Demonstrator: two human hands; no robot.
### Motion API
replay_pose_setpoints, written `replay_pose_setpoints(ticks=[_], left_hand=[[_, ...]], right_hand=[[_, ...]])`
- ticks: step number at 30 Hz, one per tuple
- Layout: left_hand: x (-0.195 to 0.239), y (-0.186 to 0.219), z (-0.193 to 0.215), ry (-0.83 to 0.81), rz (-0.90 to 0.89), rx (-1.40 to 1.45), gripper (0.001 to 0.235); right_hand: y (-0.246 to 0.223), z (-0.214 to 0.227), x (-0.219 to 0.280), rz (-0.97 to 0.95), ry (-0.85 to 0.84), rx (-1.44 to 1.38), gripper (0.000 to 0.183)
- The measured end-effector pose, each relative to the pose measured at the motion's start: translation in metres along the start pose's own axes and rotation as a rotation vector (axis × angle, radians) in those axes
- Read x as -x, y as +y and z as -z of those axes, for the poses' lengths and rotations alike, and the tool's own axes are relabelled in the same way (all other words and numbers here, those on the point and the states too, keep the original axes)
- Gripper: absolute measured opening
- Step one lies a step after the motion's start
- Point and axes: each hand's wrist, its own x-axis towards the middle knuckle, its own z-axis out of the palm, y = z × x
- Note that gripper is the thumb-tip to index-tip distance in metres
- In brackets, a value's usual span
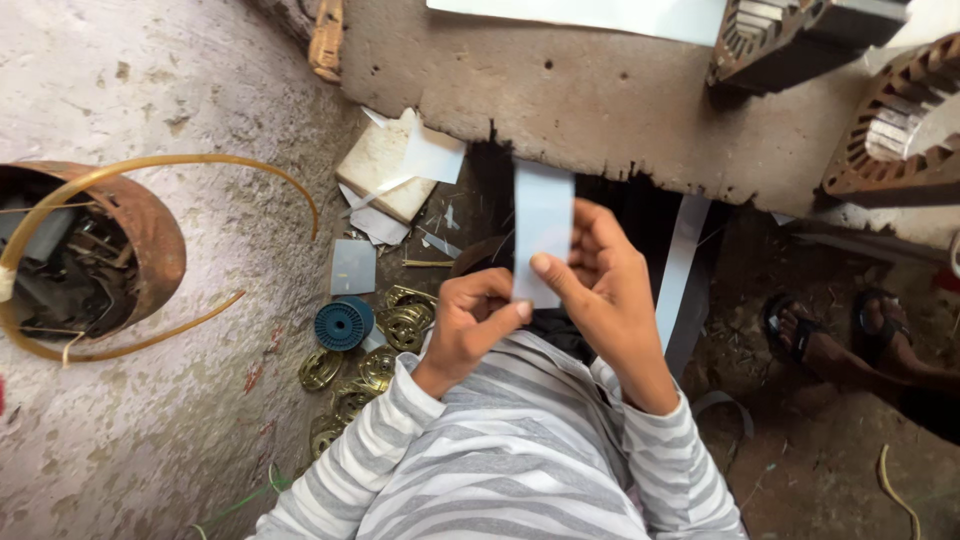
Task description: The person cuts several strips of white insulation material from a larger sheet using shears and folds them by hand on a workbench next to motor components.
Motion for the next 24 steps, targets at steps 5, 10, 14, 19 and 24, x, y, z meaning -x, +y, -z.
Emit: replay_pose_setpoints(ticks=[5, 10, 14, 19, 24], left_hand=[[-0.016, 0.017, -0.010, -0.141, 0.047, 0.064, 0.022], [-0.043, 0.026, -0.022, -0.088, 0.062, 0.064, 0.029], [-0.052, 0.023, -0.033, 0.008, 0.136, 0.012, 0.030], [-0.060, 0.031, -0.042, 0.018, 0.118, 0.218, 0.033], [-0.064, 0.045, -0.057, -0.205, 0.196, 0.243, 0.037]], right_hand=[[0.029, 0.017, 0.026, -0.123, 0.044, -0.109, 0.029], [0.028, 0.032, 0.048, -0.203, -0.054, -0.014, 0.032], [0.022, 0.042, 0.057, -0.202, -0.002, -0.065, 0.035], [0.028, 0.053, 0.063, -0.125, 0.196, -0.253, 0.034], [0.025, 0.057, 0.054, -0.025, 0.322, -0.222, 0.026]])
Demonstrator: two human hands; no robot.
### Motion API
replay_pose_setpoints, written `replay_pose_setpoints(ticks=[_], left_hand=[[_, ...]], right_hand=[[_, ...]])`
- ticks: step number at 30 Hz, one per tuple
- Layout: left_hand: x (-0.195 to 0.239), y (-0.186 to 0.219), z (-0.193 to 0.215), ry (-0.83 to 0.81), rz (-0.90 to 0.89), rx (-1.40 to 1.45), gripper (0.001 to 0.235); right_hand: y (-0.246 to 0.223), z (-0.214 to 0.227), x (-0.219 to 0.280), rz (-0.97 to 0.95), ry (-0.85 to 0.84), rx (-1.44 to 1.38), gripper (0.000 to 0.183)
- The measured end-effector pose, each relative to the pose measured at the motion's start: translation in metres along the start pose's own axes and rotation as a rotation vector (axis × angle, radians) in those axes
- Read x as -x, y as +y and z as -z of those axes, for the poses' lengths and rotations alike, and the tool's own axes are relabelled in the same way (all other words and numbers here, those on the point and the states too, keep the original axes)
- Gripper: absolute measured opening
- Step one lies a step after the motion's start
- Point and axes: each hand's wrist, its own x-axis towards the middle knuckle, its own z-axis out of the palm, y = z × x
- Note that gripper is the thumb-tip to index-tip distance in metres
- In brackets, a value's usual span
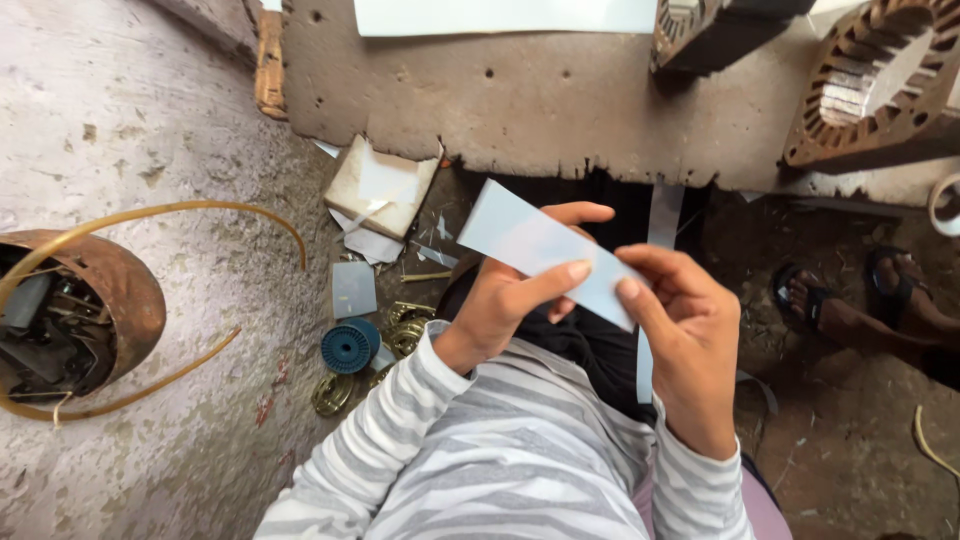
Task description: The person cuts several strips of white insulation material from a larger sheet using shears and folds them by hand on a workbench next to motor components.
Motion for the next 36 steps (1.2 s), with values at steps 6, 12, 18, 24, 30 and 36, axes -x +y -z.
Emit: replay_pose_setpoints(ticks=[6, 12, 18, 24, 30, 36], left_hand=[[-0.014, -0.005, -0.006, 0.030, -0.040, -0.093, 0.028], [-0.023, -0.003, -0.016, 0.026, -0.052, -0.126, 0.030], [-0.023, 0.006, -0.005, 0.121, -0.127, -0.155, 0.031], [-0.019, 0.022, -0.003, 0.134, -0.179, -0.329, 0.042], [-0.019, 0.025, -0.004, 0.189, -0.161, -0.360, 0.036], [-0.019, 0.032, -0.002, 0.228, -0.213, -0.429, 0.041]], right_hand=[[-0.026, 0.007, -0.010, 0.138, 0.069, 0.078, 0.024], [-0.028, 0.010, -0.019, 0.038, -0.055, -0.159, 0.031], [-0.028, 0.033, -0.017, 0.114, 0.192, 0.008, 0.025], [-0.035, 0.051, -0.015, 0.147, 0.178, 0.041, 0.025], [-0.038, 0.055, -0.024, 0.121, 0.106, -0.011, 0.029], [-0.040, 0.055, -0.027, 0.130, 0.069, -0.017, 0.037]])
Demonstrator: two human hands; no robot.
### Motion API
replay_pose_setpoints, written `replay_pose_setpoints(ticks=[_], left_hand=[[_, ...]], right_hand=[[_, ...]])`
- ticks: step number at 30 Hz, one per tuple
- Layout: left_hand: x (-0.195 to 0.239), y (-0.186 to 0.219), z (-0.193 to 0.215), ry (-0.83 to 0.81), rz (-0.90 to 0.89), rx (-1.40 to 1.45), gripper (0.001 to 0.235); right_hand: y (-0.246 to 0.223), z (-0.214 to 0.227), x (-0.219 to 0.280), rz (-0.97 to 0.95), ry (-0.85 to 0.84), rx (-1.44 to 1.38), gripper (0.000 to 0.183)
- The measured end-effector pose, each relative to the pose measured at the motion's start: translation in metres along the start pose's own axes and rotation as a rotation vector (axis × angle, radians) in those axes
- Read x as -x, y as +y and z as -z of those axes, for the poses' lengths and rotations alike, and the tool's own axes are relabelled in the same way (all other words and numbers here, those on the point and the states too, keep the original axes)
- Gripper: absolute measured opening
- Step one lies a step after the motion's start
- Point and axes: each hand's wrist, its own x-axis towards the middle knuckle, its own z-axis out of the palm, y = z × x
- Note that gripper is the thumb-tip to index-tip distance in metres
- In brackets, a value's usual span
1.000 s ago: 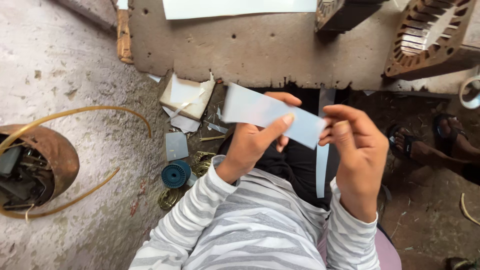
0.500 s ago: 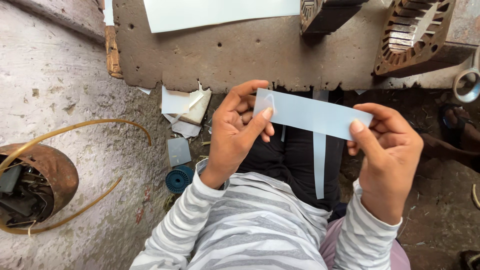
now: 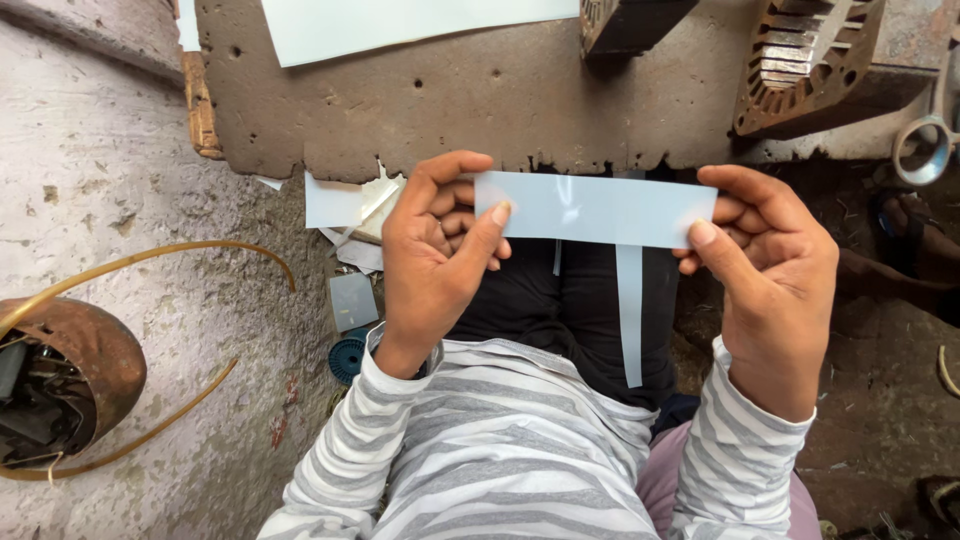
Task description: The person cuts several strips of white insulation material from a larger sheet using shears and folds them by hand on a workbench next to motor components.
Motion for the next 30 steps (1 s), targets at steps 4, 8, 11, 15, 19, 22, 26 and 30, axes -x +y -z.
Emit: replay_pose_setpoints(ticks=[4, 8, 11, 15, 19, 22, 26, 30], left_hand=[[0.007, -0.006, 0.002, -0.031, -0.094, 0.102, 0.058], [0.018, -0.024, -0.012, -0.265, 0.040, 0.282, 0.047], [0.024, -0.027, -0.027, -0.329, 0.126, 0.455, 0.065], [0.007, -0.019, -0.039, -0.300, 0.103, 0.287, 0.037], [-0.019, 0.007, -0.038, -0.354, 0.086, 0.141, 0.032], [-0.057, 0.031, -0.041, -0.496, -0.277, -0.129, 0.023], [-0.117, 0.064, -0.050, -0.726, -0.788, -0.445, 0.020], [-0.192, 0.073, -0.095, -0.924, -1.442, -1.179, 0.012]], right_hand=[[0.000, -0.005, 0.001, 0.051, 0.061, -0.006, 0.036], [0.001, -0.020, 0.006, 0.031, 0.033, -0.060, 0.035], [0.003, -0.036, 0.007, -0.018, -0.059, -0.048, 0.034], [-0.002, -0.044, 0.009, 0.007, -0.138, 0.006, 0.035], [-0.015, -0.009, 0.005, 0.197, 0.075, 0.282, 0.025], [-0.014, 0.033, -0.016, 0.416, 0.319, 0.652, 0.012], [-0.007, 0.076, -0.038, 0.508, 0.461, 1.034, 0.025], [-0.001, 0.111, -0.056, 0.524, 0.431, 1.162, 0.031]])
